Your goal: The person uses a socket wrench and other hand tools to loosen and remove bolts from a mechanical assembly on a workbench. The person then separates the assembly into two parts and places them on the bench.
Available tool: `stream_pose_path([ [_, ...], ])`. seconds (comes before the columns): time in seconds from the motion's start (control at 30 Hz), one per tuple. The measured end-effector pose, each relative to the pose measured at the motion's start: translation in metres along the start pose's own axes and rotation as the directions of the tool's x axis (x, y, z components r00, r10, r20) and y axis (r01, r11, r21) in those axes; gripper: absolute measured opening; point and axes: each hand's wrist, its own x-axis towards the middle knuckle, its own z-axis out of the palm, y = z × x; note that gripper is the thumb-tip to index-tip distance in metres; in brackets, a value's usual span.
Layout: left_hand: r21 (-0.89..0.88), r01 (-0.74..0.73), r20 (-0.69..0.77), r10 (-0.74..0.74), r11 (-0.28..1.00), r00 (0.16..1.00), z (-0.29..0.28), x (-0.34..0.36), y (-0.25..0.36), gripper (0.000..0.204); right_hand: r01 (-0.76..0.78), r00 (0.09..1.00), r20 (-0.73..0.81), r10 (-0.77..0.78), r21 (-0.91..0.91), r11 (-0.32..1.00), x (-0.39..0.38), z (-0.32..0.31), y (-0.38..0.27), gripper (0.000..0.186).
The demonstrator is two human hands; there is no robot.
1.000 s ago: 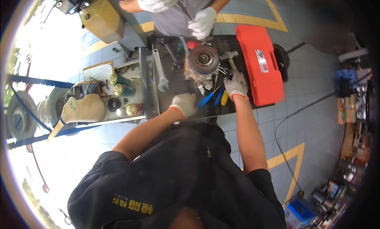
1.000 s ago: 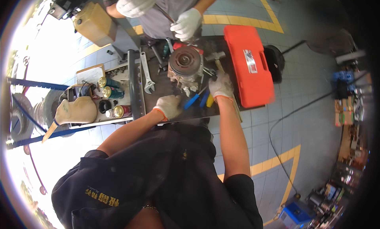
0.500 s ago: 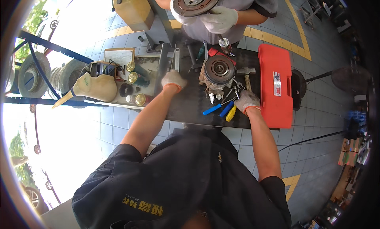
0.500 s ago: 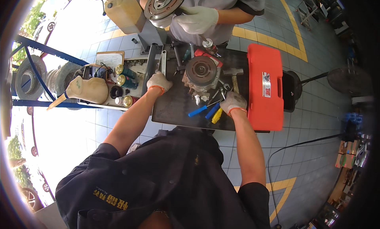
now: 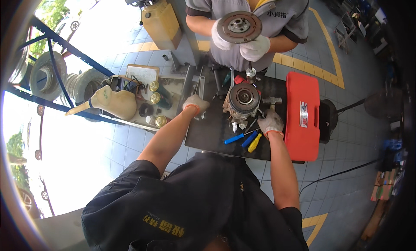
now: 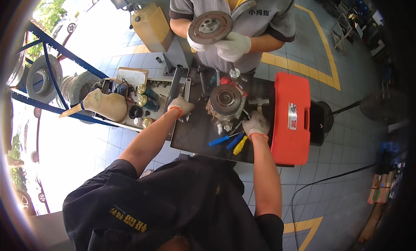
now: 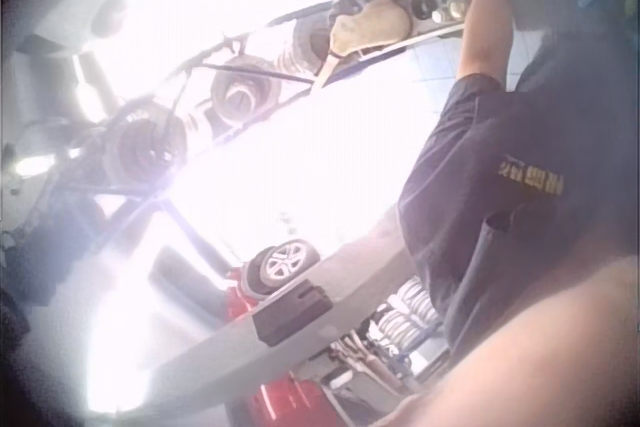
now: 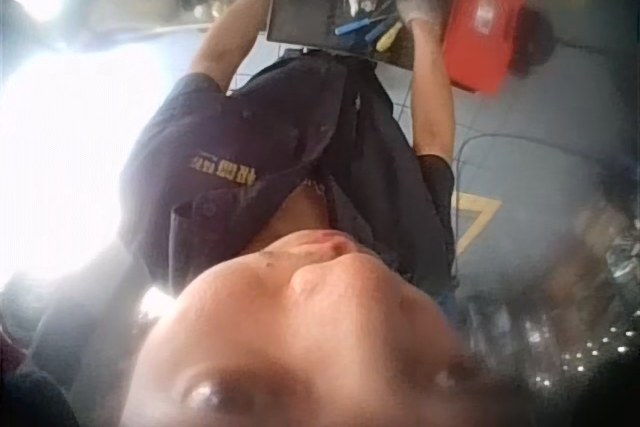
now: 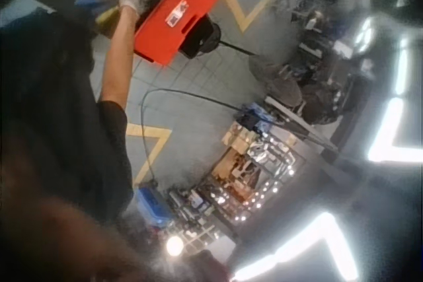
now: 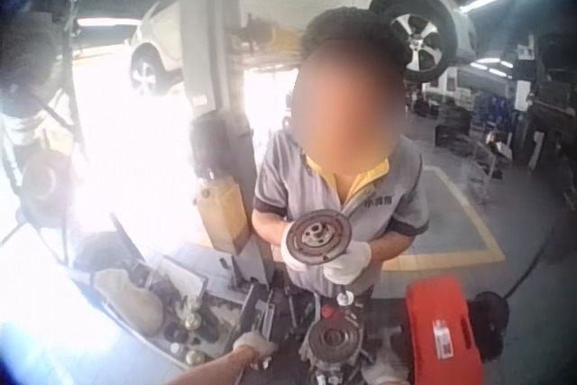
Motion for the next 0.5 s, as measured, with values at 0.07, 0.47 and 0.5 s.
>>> stream_pose_path([
  [0.07, -0.064, 0.019, 0.059, -0.015, 0.998, 0.998, 0.007, 0.010, -0.016, 0.051, 0.030, 0.999, -0.011, -0.030, -0.013, 0.999, 0.004, 0.007, -0.001, 0.043],
  [0.47, -0.883, -0.348, -0.097, 0.603, 0.315, 0.792, 0.034, -0.034, -0.095, 0.022, 0.052, 0.998, 0.031, -0.048, -0.123, 0.991, 0.026, 0.018, 0.002, 0.045],
  [0.5, -0.970, -0.139, 0.008, 0.595, 0.200, 0.804, 0.034, -0.041, -0.088, 0.025, 0.058, 0.996, 0.073, -0.049, -0.116, 0.992, 0.029, 0.017, 0.001, 0.048],
])
